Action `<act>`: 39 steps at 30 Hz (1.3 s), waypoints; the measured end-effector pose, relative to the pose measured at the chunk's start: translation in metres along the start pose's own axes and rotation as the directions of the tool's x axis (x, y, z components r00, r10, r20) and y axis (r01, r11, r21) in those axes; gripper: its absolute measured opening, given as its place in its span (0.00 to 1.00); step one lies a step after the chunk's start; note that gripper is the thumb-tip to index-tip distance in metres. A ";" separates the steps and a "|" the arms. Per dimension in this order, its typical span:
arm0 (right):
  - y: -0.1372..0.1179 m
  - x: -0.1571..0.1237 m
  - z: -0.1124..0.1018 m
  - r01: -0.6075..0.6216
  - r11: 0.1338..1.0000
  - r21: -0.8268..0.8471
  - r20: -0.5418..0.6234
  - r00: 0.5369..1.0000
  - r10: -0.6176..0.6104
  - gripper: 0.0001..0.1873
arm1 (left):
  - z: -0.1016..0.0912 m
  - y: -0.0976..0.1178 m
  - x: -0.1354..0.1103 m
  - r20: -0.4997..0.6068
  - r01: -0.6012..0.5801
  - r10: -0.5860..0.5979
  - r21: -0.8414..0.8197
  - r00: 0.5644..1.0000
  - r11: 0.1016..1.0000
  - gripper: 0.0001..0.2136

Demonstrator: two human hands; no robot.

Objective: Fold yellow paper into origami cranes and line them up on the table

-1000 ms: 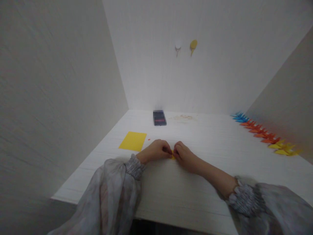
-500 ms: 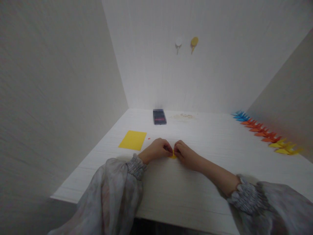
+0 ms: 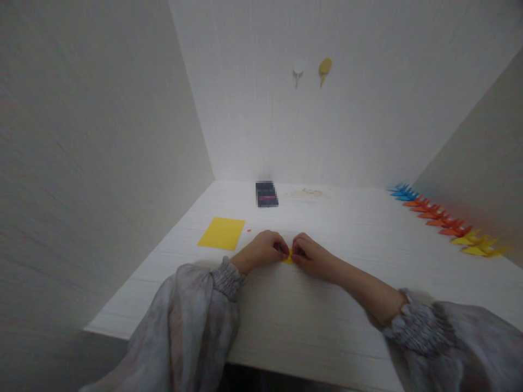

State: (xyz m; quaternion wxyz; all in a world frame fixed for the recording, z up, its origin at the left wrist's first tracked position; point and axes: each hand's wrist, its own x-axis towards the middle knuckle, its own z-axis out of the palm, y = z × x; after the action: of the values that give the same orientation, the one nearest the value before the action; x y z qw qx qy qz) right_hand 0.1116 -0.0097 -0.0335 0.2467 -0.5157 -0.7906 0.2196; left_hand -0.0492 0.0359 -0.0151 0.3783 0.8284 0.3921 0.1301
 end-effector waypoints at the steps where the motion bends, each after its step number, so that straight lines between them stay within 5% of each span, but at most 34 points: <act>1: 0.000 0.000 0.000 0.001 1.000 -0.002 0.003 1.000 -0.001 0.05 | 0.000 0.001 0.000 0.003 -0.001 0.001 0.013 1.000 1.000 0.08; 11: -0.007 -0.001 0.003 -0.075 0.993 -0.096 -0.011 0.997 0.074 0.05 | 0.002 -0.007 0.002 0.025 -0.030 0.032 -0.082 0.999 0.996 0.08; 39: -0.004 0.003 0.003 -0.175 0.981 -0.078 -0.063 0.983 0.171 0.07 | -0.002 0.002 0.000 0.041 -0.022 0.021 0.037 0.999 0.999 0.09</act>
State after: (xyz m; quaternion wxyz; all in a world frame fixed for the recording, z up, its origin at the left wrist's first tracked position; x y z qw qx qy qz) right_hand 0.1057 -0.0083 -0.0327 0.2270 -0.5982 -0.7440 0.1927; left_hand -0.0490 0.0365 -0.0124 0.3694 0.8419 0.3777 0.1098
